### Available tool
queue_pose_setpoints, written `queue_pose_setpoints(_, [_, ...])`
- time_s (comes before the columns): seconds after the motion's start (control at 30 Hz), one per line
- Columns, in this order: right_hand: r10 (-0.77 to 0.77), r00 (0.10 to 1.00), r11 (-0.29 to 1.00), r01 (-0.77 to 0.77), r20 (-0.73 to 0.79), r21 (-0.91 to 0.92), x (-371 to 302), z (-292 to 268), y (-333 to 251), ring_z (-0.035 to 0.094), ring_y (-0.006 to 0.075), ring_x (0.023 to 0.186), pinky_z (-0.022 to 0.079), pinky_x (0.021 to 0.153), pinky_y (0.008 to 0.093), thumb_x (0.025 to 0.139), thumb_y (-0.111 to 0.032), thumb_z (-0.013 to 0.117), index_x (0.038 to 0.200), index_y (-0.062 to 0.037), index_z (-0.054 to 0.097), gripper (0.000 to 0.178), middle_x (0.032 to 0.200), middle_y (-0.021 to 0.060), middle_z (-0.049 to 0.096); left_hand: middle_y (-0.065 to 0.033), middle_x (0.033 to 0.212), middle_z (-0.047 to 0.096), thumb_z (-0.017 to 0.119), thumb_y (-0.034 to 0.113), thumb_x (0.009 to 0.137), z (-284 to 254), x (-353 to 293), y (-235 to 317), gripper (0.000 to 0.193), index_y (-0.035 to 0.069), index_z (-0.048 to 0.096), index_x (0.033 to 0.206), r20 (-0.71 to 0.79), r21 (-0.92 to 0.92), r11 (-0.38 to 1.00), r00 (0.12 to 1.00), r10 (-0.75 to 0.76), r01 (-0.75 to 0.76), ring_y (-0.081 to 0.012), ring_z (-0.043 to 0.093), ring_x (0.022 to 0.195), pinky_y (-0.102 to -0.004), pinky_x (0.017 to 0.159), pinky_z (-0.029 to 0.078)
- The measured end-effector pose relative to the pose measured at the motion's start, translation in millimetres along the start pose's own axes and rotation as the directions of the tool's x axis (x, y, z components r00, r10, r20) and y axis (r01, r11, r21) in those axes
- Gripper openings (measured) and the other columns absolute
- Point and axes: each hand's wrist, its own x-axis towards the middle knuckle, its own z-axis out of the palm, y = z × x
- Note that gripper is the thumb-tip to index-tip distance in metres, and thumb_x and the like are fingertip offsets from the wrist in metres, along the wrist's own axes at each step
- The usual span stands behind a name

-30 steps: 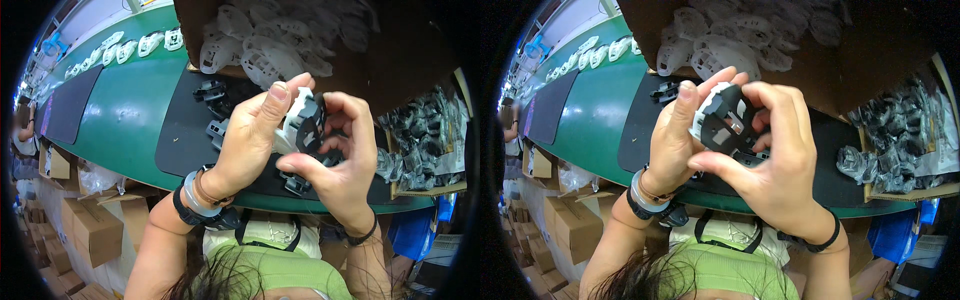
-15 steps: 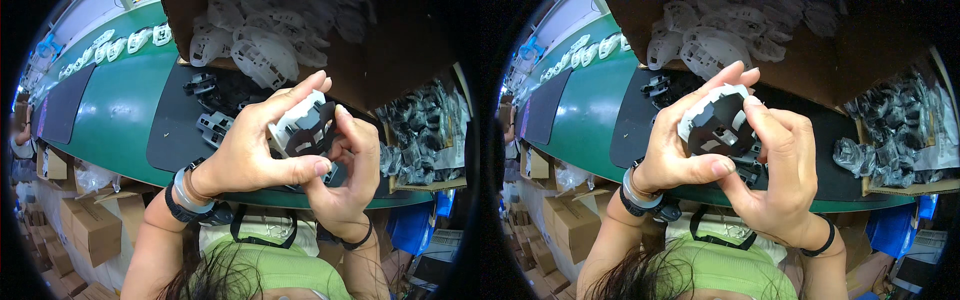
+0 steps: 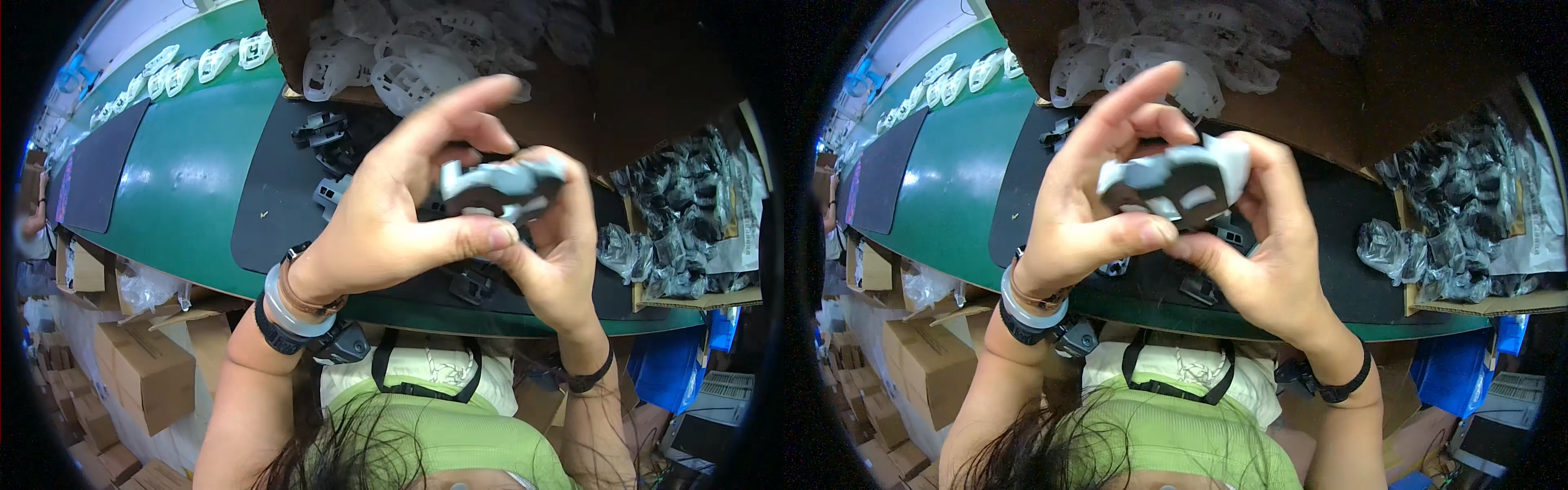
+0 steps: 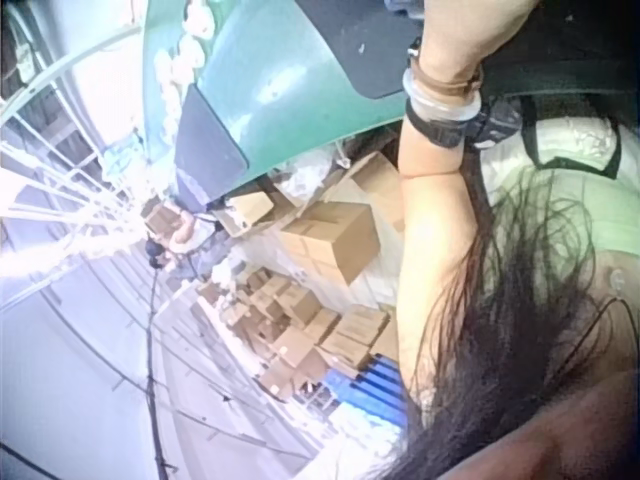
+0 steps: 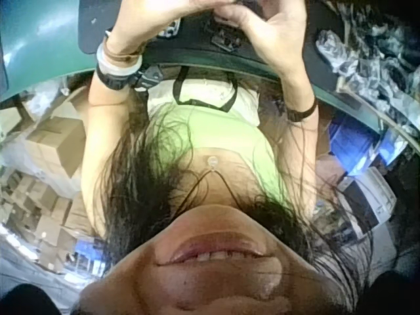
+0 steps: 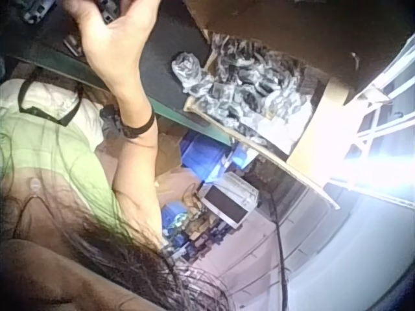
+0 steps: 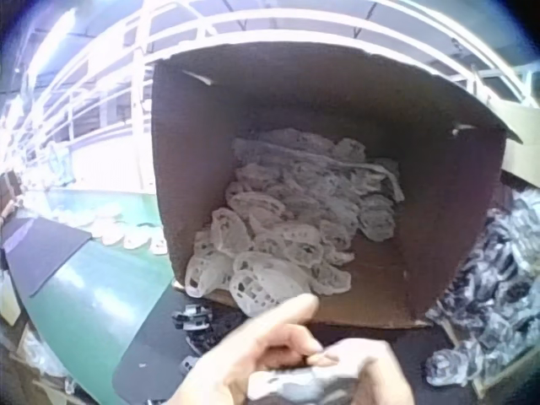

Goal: Sort and assemble plastic mouse housing components by snapping white and black parts together.

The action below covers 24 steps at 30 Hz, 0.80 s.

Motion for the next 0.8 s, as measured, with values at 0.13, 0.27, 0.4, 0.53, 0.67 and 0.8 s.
queue_pose_setpoints(0.13, [-0.19, 0.955, 0.982, 0.188, -0.226, -0.03, 0, 4, 12, 0.053, 0.0184, 0.103, 0.043, 0.091, 0.0295, 0.068, 0.003, 0.074, 0.109, -0.0029, 0.041, 0.053, 0.105, 0.0095, 0.049, -0.0082, 0.113, 0.052, 0.08, 0.011, 0.066, -2, -5, -15, 0.059, 0.001, 0.052, 0.117, -0.007, 0.284, 0.954, 0.994, 0.105, -0.099, -0.0172, 0.049, 0.109, -0.0297, 0.095, 0.039])
queue_pose_setpoints(0.27, [-0.297, 0.931, 0.919, 0.218, -0.213, -0.33, -3, 7, 9, 0.055, 0.0179, 0.092, 0.047, 0.081, 0.0293, 0.066, 0.004, 0.074, 0.105, -0.0032, 0.042, 0.051, 0.099, 0.0103, 0.05, -0.0083, 0.112, 0.053, 0.077, 0.009, 0.07, 4, -7, -10, 0.05, -0.001, 0.054, 0.113, -0.034, 0.209, 0.976, 0.997, 0.076, -0.067, -0.0172, 0.05, 0.107, -0.0305, 0.093, 0.04])
queue_pose_setpoints(0.4, [-0.342, 0.91, 0.871, 0.214, -0.233, -0.442, -3, 11, 9, 0.058, 0.0224, 0.089, 0.047, 0.077, 0.0305, 0.064, 0.005, 0.073, 0.106, -0.0032, 0.044, 0.052, 0.099, 0.0118, 0.052, -0.0091, 0.107, 0.055, 0.075, 0.006, 0.07, 2, -6, -4, 0.047, -0.001, 0.055, 0.113, -0.063, 0.108, 0.994, 0.998, 0.01, -0.003, -0.0166, 0.053, 0.103, -0.0279, 0.088, 0.043])
queue_pose_setpoints(0.53, [-0.342, 0.937, 0.798, 0.254, -0.064, -0.547, -8, -14, -16, 0.053, 0.0291, 0.109, 0.043, 0.092, 0.0374, 0.072, -0.01, 0.073, 0.12, -0.0013, 0.045, 0.055, 0.119, 0.0173, 0.05, -0.0103, 0.108, 0.055, 0.075, 0.001, 0.066, -1, -8, -9, 0.046, 0.001, 0.061, 0.109, -0.009, 0.405, 0.906, 0.991, 0.135, -0.12, -0.0187, 0.054, 0.101, -0.0291, 0.09, 0.043])
queue_pose_setpoints(0.67, [-0.41, 0.91, 0.821, 0.397, 0.059, -0.411, -7, -25, -28, 0.057, 0.0319, 0.1, 0.043, 0.092, 0.0418, 0.086, -0.021, 0.062, 0.102, 0.0038, 0.055, 0.03, 0.101, 0.0166, 0.059, -0.0126, 0.112, 0.054, 0.075, 0.003, 0.069, 2, -4, -14, 0.048, -0.001, 0.058, 0.114, 0.075, 0.505, 0.82, 0.961, 0.267, -0.267, -0.0223, 0.051, 0.11, -0.0326, 0.094, 0.041])
queue_pose_setpoints(0.8, [-0.479, 0.876, 0.785, 0.457, 0.06, -0.418, -8, -20, -23, 0.059, 0.0303, 0.097, 0.044, 0.091, 0.0441, 0.086, -0.024, 0.062, 0.101, 0.0026, 0.055, 0.031, 0.095, 0.015, 0.059, -0.0159, 0.111, 0.056, 0.076, 0.019, 0.072, -7, -2, -17, 0.046, 0.001, 0.057, 0.111, 0.05, 0.202, 0.902, 0.924, 0.379, -0.381, -0.0292, 0.045, 0.117, -0.0415, 0.098, 0.037])
